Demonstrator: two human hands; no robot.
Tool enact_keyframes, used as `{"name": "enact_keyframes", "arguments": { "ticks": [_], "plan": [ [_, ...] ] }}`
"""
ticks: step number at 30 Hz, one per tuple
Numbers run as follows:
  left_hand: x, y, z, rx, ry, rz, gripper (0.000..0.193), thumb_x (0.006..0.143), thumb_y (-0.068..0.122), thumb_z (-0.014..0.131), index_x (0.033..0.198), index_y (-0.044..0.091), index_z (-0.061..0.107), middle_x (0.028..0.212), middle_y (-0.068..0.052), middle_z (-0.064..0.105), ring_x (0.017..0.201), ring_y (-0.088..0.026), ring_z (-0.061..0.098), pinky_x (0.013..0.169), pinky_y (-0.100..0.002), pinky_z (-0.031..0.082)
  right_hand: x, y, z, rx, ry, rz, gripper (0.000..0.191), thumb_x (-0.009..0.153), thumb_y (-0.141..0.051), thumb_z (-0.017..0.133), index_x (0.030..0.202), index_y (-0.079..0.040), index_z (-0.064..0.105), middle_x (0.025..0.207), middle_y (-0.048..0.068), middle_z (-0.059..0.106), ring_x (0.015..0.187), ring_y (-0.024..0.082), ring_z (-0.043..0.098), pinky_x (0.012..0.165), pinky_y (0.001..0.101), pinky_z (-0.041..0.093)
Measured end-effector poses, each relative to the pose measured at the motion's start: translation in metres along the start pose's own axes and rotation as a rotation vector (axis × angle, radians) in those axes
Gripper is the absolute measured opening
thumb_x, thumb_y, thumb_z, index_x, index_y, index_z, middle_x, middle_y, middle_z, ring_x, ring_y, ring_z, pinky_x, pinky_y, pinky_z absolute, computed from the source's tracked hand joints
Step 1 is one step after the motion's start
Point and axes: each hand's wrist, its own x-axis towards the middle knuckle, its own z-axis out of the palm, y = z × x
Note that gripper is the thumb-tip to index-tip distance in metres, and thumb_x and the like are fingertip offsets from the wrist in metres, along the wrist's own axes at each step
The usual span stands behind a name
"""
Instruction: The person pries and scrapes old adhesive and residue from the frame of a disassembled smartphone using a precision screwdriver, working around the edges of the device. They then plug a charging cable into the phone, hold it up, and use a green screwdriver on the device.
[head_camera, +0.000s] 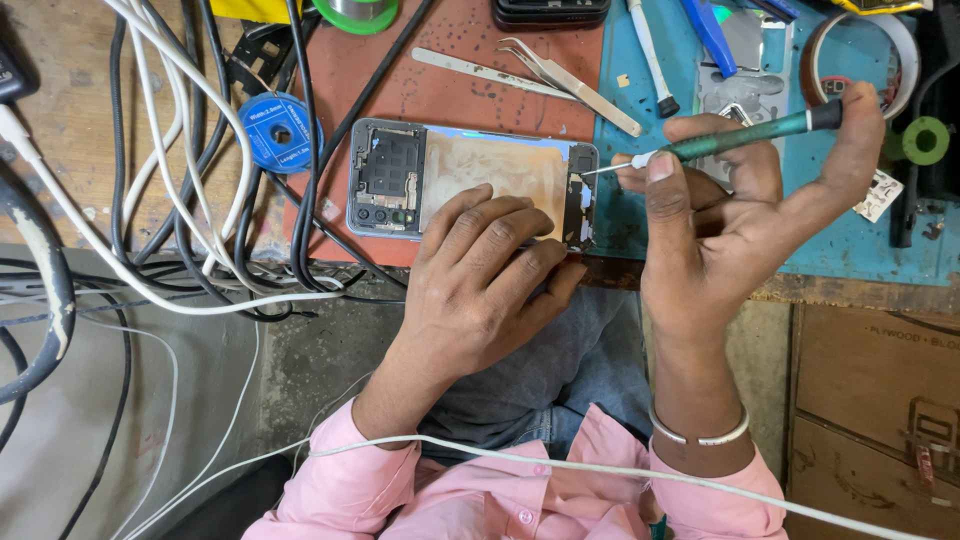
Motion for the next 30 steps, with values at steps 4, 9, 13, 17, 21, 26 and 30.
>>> {"name": "enact_keyframes", "arguments": {
  "ticks": [4, 9, 13, 17, 21, 26, 30],
  "plan": [
    [-0.001, -0.001, 0.0, 0.007, 0.01, 0.009, 0.026, 0.088, 0.017, 0.088, 0.102, 0.01, 0.067, 0.111, -0.005, 0.064, 0.114, -0.025, 0.064, 0.111, -0.047, 0.048, 0.013, -0.01, 0.001, -0.158, -0.077, -0.159, 0.082, 0.115, 0.005, 0.067, 0.162, -0.018, 0.004, 0.13, 0.02, 0.057, 0.099, 0.024, 0.07, 0.086, 0.029, 0.062],
    [-0.001, -0.001, 0.0, 0.002, -0.002, 0.01, 0.025, 0.089, 0.017, 0.087, 0.102, 0.01, 0.067, 0.111, -0.005, 0.064, 0.115, -0.025, 0.064, 0.112, -0.047, 0.048, 0.041, -0.032, -0.001, -0.425, -0.351, -0.333, 0.08, 0.112, 0.009, 0.069, 0.16, -0.011, 0.008, 0.143, 0.021, 0.046, 0.112, 0.026, 0.069, 0.094, 0.0297, 0.063],
    [-0.001, -0.002, 0.0, 0.006, 0.014, 0.012, 0.025, 0.089, 0.017, 0.087, 0.103, 0.01, 0.067, 0.112, -0.006, 0.064, 0.115, -0.025, 0.064, 0.112, -0.047, 0.047, 0.051, -0.041, -0.003, -0.471, -0.41, -0.329, 0.079, 0.11, 0.011, 0.072, 0.158, -0.007, 0.011, 0.148, 0.02, 0.043, 0.119, 0.027, 0.068, 0.098, 0.0296, 0.063],
    [-0.001, -0.002, 0.001, 0.001, 0.008, 0.012, 0.025, 0.088, 0.017, 0.087, 0.103, 0.01, 0.068, 0.111, -0.005, 0.064, 0.114, -0.025, 0.064, 0.111, -0.047, 0.047, 0.055, -0.038, -0.001, -0.442, -0.438, -0.327, 0.079, 0.112, 0.007, 0.074, 0.159, -0.008, 0.013, 0.14, 0.015, 0.049, 0.117, 0.026, 0.067, 0.1, 0.0273, 0.063],
    [0.0, -0.002, 0.0, -0.008, 0.01, 0.012, 0.025, 0.09, 0.017, 0.087, 0.104, 0.009, 0.067, 0.113, -0.005, 0.065, 0.115, -0.025, 0.064, 0.111, -0.047, 0.048, 0.058, -0.031, 0.003, -0.45, -0.406, -0.408, 0.079, 0.103, 0.009, 0.079, 0.15, -0.005, 0.018, 0.138, 0.026, 0.045, 0.105, 0.028, 0.07, 0.087, 0.0291, 0.062],
    [0.0, -0.002, -0.001, -0.017, 0.008, 0.014, 0.025, 0.09, 0.017, 0.086, 0.105, 0.009, 0.067, 0.113, -0.006, 0.064, 0.115, -0.026, 0.064, 0.111, -0.047, 0.047, 0.06, -0.033, -0.002, -0.486, -0.41, -0.369, 0.078, 0.104, 0.004, 0.081, 0.148, -0.008, 0.018, 0.121, 0.021, 0.054, 0.099, 0.02, 0.071, 0.077, 0.026, 0.06],
    [0.0, -0.001, 0.001, -0.004, 0.009, 0.016, 0.025, 0.09, 0.017, 0.087, 0.103, 0.01, 0.067, 0.112, -0.005, 0.064, 0.114, -0.025, 0.064, 0.112, -0.047, 0.047, 0.067, -0.038, -0.014, -0.322, -0.574, -0.295, 0.068, 0.114, 0.007, 0.068, 0.152, -0.006, 0.013, 0.125, 0.02, 0.059, 0.103, 0.017, 0.068, 0.084, 0.0242, 0.058]
  ]
}}
